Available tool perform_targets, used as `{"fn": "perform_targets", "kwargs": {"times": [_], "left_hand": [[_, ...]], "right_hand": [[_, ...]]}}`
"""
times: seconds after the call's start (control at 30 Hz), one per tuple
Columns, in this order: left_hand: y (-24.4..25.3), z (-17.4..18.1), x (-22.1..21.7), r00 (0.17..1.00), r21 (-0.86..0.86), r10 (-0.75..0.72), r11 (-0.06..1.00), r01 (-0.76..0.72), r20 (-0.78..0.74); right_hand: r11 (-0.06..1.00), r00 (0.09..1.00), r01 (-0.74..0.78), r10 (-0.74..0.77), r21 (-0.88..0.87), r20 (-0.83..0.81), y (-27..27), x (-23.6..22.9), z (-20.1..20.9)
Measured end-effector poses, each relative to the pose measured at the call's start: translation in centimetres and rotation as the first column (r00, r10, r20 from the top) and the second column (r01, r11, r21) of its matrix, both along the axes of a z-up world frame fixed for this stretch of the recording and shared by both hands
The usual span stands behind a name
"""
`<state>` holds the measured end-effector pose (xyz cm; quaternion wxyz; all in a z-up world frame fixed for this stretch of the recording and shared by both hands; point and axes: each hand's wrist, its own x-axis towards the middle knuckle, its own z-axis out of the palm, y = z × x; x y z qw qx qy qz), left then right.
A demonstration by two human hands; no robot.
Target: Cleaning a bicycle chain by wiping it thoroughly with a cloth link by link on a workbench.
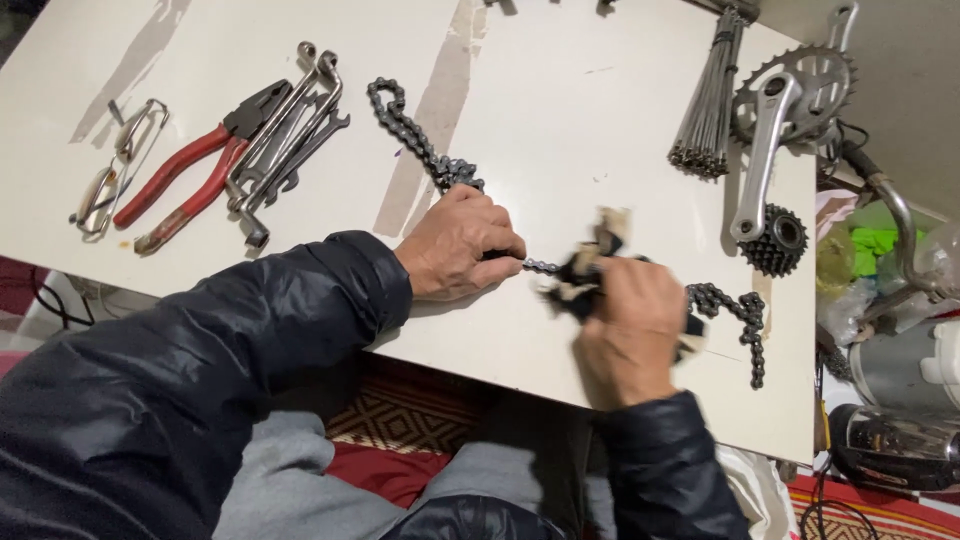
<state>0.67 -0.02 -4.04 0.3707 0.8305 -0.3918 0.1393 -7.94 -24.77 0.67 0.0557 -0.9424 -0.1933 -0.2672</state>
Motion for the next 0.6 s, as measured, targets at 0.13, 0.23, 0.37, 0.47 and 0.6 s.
{"fn": "perform_targets", "kwargs": {"times": [0.13, 0.23, 0.37, 0.47, 0.6], "left_hand": [[-0.2, -0.4, 0.0, 1.000, -0.013, 0.009, 1.000, -0.009, -0.027], [-0.3, -0.4, 0.2, 1.000, -0.004, 0.017, 1.000, -0.017, -0.026], [-0.1, -0.3, 0.1, 0.999, -0.020, 0.006, 1.000, -0.007, -0.051], [-0.3, -1.6, 0.5, 0.999, -0.013, 0.004, 1.000, -0.004, -0.041], [-0.2, -1.6, 0.5, 1.000, -0.018, 0.016, 1.000, -0.017, -0.020]], "right_hand": [[0.993, 0.993, 0.117, -0.117, -0.013, -0.027, -6.6, -0.6, -3.8], [0.970, 0.966, 0.243, -0.240, 0.021, -0.100, -7.2, -1.2, -3.4], [0.977, 0.989, 0.140, -0.132, 0.162, -0.062, -0.9, -0.8, -0.1], [0.989, 1.000, -0.030, 0.028, 0.144, 0.012, 3.7, 0.0, 0.0], [0.996, 0.999, -0.046, 0.047, 0.078, -0.018, 4.8, 0.7, -2.0]]}}
